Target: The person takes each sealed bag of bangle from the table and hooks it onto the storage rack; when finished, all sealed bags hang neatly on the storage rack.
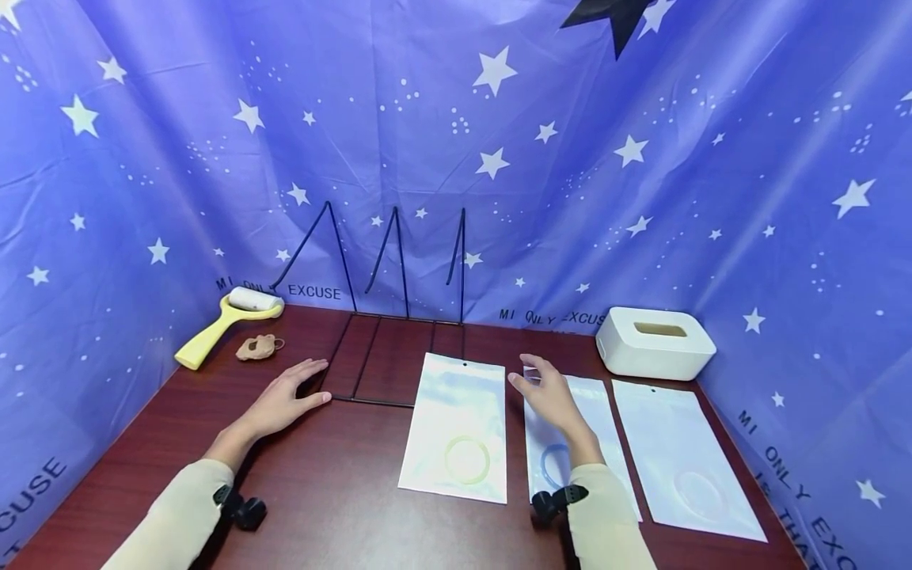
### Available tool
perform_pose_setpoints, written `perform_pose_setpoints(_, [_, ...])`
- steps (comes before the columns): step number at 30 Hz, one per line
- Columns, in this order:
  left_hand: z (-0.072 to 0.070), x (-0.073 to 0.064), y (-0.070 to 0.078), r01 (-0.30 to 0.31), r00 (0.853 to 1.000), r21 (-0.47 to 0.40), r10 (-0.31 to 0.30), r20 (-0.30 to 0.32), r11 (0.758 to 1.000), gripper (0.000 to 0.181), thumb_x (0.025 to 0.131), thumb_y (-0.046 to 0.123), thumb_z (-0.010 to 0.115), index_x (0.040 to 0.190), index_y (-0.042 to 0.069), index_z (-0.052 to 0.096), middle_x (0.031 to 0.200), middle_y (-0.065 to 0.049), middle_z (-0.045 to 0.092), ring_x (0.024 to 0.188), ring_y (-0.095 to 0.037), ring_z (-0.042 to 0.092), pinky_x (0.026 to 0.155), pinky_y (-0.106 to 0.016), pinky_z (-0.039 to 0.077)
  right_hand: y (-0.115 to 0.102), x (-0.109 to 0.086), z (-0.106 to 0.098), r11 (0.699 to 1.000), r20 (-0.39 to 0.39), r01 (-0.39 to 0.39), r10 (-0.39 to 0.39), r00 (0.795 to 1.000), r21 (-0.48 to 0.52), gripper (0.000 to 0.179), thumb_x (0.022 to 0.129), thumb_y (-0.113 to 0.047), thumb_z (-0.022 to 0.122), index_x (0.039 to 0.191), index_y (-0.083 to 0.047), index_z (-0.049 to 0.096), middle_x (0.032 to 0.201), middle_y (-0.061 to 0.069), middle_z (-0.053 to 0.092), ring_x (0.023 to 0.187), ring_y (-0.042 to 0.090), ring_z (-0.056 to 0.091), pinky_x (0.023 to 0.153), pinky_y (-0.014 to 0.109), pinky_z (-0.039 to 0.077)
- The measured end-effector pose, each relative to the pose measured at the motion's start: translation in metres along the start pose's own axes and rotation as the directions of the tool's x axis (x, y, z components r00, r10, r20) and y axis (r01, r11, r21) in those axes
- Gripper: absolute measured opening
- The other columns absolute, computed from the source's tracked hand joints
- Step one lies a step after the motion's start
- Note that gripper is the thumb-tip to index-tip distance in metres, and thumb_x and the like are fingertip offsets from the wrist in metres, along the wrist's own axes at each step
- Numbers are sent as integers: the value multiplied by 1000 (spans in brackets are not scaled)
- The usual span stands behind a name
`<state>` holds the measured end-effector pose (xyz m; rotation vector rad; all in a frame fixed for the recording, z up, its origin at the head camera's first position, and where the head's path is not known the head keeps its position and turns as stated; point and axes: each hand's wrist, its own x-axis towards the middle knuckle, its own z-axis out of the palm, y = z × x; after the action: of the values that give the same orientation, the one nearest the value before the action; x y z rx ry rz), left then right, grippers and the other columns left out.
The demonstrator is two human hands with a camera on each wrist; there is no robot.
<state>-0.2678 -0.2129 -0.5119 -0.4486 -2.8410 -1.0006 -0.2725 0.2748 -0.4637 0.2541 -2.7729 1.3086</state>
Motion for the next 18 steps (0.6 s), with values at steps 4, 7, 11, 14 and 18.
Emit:
perform_pose_setpoints(4, [3,-1,1,-3,999,18,3,-34,1000,64,97,34,72,150,4,52,157,-19,50,152,-42,37,119,-68,31,3,7,11,999,-34,-40,40,999,2,56,100,-25,68,146,4,53,138,28,62,125,43,63,103,51,54])
perform_pose_setpoints(7, [4,0,2,-3,999,41,4,-45,999,63,97,34,72,150,5,53,156,-19,51,151,-42,38,117,-70,32,8,11,18,998,-64,-61,60,996,-21,53,97,-23,71,140,5,58,129,27,67,117,38,66,94,42,58])
perform_pose_setpoints(11, [7,-1,2,8,999,61,-5,-45,998,64,97,36,71,151,7,52,157,-17,51,151,-41,38,117,-70,32,15,15,28,992,-82,-109,104,991,-59,52,93,-23,74,136,5,63,123,24,67,109,33,66,88,34,54])
perform_pose_setpoints(14, [8,-3,1,16,999,68,-13,-44,998,65,97,37,71,152,8,51,158,-15,50,152,-40,37,118,-69,32,18,17,33,987,-78,-149,144,986,-54,55,92,-24,76,137,4,62,127,23,63,111,31,62,93,38,53])
perform_pose_setpoints(18, [7,-5,1,17,999,66,-13,-53,998,64,97,36,71,152,8,52,158,-15,51,152,-40,37,117,-70,32,16,19,38,986,-74,-155,150,986,-66,60,91,-25,79,140,4,60,132,24,58,118,36,60,102,49,51])
